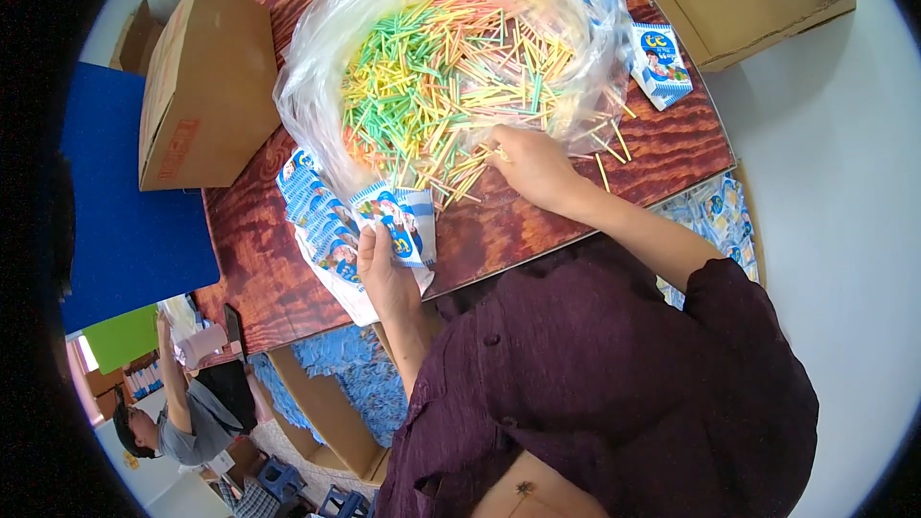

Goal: Sort colorful plastic strips and pack them into small blue packets.

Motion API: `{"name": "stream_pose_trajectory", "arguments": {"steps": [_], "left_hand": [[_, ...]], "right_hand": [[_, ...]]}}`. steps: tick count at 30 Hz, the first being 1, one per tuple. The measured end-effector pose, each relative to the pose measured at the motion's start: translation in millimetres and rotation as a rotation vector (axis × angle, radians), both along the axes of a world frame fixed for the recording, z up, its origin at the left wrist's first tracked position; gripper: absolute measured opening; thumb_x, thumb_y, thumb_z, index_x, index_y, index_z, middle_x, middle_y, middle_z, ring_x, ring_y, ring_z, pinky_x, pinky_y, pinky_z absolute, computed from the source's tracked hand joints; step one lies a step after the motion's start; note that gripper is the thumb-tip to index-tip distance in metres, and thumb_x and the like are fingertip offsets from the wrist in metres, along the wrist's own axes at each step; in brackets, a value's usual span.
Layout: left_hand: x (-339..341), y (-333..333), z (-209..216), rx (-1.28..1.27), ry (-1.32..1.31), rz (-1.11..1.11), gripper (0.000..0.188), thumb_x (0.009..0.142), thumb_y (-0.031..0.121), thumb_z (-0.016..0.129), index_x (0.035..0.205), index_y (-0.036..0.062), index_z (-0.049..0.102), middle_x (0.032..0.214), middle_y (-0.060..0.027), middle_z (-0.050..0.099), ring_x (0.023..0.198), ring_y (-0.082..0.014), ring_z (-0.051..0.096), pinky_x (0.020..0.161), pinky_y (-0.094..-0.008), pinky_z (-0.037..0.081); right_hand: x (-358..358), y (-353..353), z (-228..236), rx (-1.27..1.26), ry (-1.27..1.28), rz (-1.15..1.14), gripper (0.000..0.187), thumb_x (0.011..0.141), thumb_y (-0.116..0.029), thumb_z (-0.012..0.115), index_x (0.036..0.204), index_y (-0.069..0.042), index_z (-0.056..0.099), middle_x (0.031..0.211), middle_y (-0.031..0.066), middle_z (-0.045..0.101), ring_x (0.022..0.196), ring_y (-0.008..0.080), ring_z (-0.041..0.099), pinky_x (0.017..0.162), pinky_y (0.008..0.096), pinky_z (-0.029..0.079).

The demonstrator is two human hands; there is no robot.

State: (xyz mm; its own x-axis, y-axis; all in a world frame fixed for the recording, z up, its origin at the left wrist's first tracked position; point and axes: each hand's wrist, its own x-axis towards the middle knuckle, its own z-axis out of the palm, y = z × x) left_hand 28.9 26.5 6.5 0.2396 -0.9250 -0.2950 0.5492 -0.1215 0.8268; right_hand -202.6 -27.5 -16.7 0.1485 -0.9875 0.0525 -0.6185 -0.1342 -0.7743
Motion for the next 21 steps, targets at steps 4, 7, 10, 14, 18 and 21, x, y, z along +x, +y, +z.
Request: {"name": "stream_pose_trajectory", "arguments": {"steps": [4, 7, 10, 14, 18, 21], "left_hand": [[-4, -2, 3, -0.026, 0.043, -0.041, 0.010, 0.094, 0.008, 0.054, 0.099, 0.0012, 0.060, 0.092, -0.0049, 0.067, 0.078, -0.0077, 0.062, 0.071, -0.0214, 0.049], [-6, 0, 6, -0.014, 0.018, -0.037, 0.010, 0.094, 0.008, 0.055, 0.099, 0.0014, 0.060, 0.093, -0.0051, 0.067, 0.079, -0.0077, 0.061, 0.071, -0.0212, 0.049], [-4, 4, 5, -0.023, -0.030, -0.044, 0.009, 0.093, 0.007, 0.056, 0.099, 0.0021, 0.061, 0.091, -0.0041, 0.067, 0.078, -0.0069, 0.061, 0.070, -0.0205, 0.048], [-1, 9, -2, -0.066, -0.128, -0.137, 0.007, 0.092, 0.005, 0.057, 0.098, 0.0025, 0.061, 0.091, -0.0026, 0.066, 0.076, -0.0050, 0.060, 0.067, -0.0193, 0.048], [-6, 4, -8, -0.017, -0.052, -0.204, 0.007, 0.092, 0.003, 0.057, 0.098, 0.0026, 0.061, 0.092, -0.0031, 0.066, 0.077, -0.0053, 0.060, 0.069, -0.0197, 0.048], [-16, 3, 0, 0.049, 0.035, -0.219, 0.007, 0.090, 0.002, 0.059, 0.097, 0.0025, 0.061, 0.090, -0.0032, 0.067, 0.076, -0.0062, 0.061, 0.069, -0.0204, 0.048]], "right_hand": [[14, -10, -6, -0.109, 0.259, -0.089, 0.014, 0.083, -0.014, 0.061, 0.089, -0.004, 0.054, 0.085, 0.0151, 0.061, 0.079, 0.0374, 0.059, 0.067, 0.0445, 0.046], [15, -13, -7, -0.139, 0.325, -0.024, 0.015, 0.082, -0.014, 0.061, 0.091, -0.003, 0.055, 0.084, 0.0152, 0.061, 0.077, 0.0379, 0.059, 0.065, 0.0437, 0.046], [3, -19, -12, -0.279, 0.092, 0.077, 0.011, 0.085, -0.014, 0.060, 0.090, -0.004, 0.056, 0.081, 0.0134, 0.061, 0.071, 0.0307, 0.060, 0.059, 0.0393, 0.047], [-7, -22, 8, 0.450, -0.483, 0.056, 0.010, 0.090, -0.013, 0.058, 0.093, -0.004, 0.057, 0.080, 0.0098, 0.061, 0.068, 0.0199, 0.060, 0.058, 0.0318, 0.047], [5, -16, 4, 0.748, -1.374, -0.006, 0.012, 0.094, -0.011, 0.052, 0.101, -0.001, 0.054, 0.078, 0.0054, 0.057, 0.066, 0.0140, 0.056, 0.058, 0.0265, 0.047], [17, -7, -1, 0.913, -1.589, -0.044, 0.014, 0.095, -0.015, 0.053, 0.100, -0.002, 0.054, 0.070, 0.0004, 0.046, 0.059, 0.0121, 0.046, 0.057, 0.0255, 0.043]]}}
